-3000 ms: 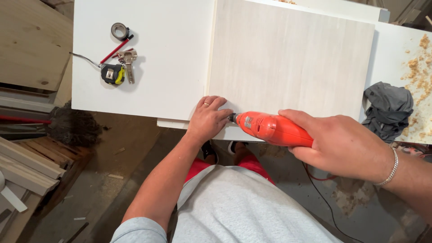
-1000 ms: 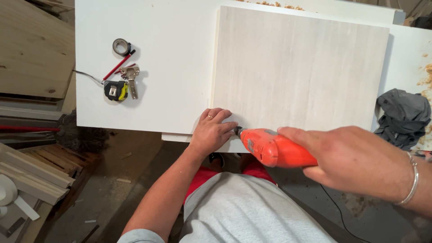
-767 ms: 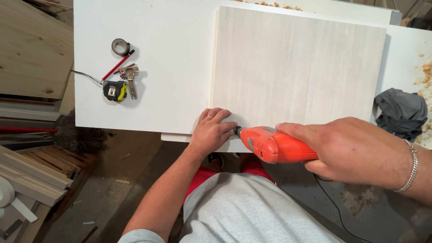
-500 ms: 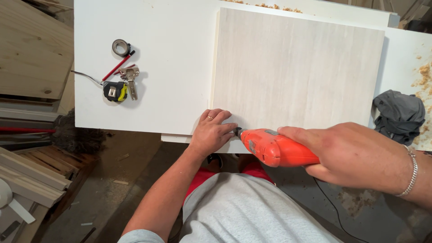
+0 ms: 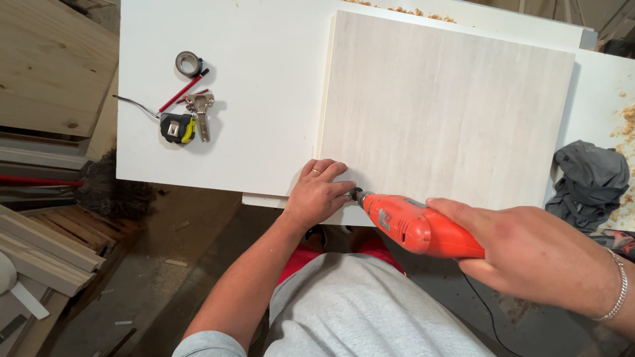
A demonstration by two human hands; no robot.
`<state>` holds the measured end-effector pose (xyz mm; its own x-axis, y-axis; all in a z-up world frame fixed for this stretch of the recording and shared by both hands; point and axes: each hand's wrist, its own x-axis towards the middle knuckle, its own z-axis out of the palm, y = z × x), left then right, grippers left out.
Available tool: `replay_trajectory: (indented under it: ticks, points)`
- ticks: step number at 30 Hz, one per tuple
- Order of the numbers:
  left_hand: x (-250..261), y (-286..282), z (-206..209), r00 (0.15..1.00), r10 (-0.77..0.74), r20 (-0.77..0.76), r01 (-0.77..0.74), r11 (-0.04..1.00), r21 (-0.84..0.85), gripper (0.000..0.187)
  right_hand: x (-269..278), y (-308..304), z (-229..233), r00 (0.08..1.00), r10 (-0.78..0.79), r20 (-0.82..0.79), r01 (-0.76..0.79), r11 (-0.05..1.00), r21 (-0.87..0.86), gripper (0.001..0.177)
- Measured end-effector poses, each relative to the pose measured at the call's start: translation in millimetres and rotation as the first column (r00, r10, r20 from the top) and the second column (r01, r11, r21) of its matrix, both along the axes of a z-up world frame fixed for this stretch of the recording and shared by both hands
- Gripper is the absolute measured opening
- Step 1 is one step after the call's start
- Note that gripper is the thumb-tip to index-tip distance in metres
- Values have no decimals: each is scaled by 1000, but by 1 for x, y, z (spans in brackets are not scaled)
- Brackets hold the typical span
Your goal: Measuring, marking, and drilling holes in a wooden board for hinge installation
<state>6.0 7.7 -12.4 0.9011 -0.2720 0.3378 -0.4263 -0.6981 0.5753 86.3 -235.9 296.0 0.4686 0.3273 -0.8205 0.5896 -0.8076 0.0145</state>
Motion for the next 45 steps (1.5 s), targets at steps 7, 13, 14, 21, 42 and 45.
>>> replay_trajectory:
  ticks: [7,13,14,21,42,45]
  points:
    - [0,0,1,1000,-9,-10,9,1000,4,19,0,1,1,999,-41,9,41,998,-36,86]
    - [0,-1,1,1000,7,13,-7,1000,8,15,-2,1,3,997,-58,50,60,998,-32,85]
    - [0,-1,1,1000,5,13,-5,1000,8,15,-3,-1,2,997,-60,51,61,998,-32,85]
    - [-1,-1,3,1000,-5,13,5,1000,17,15,-6,-6,-1,997,-36,61,35,999,12,88]
    - [-2,-1,2,1000,-20,-12,20,1000,20,17,-5,-4,3,997,-6,71,0,997,73,83]
    - [-2,-1,1,1000,-16,-4,16,1000,18,18,-5,-3,4,998,-3,64,-2,997,72,84]
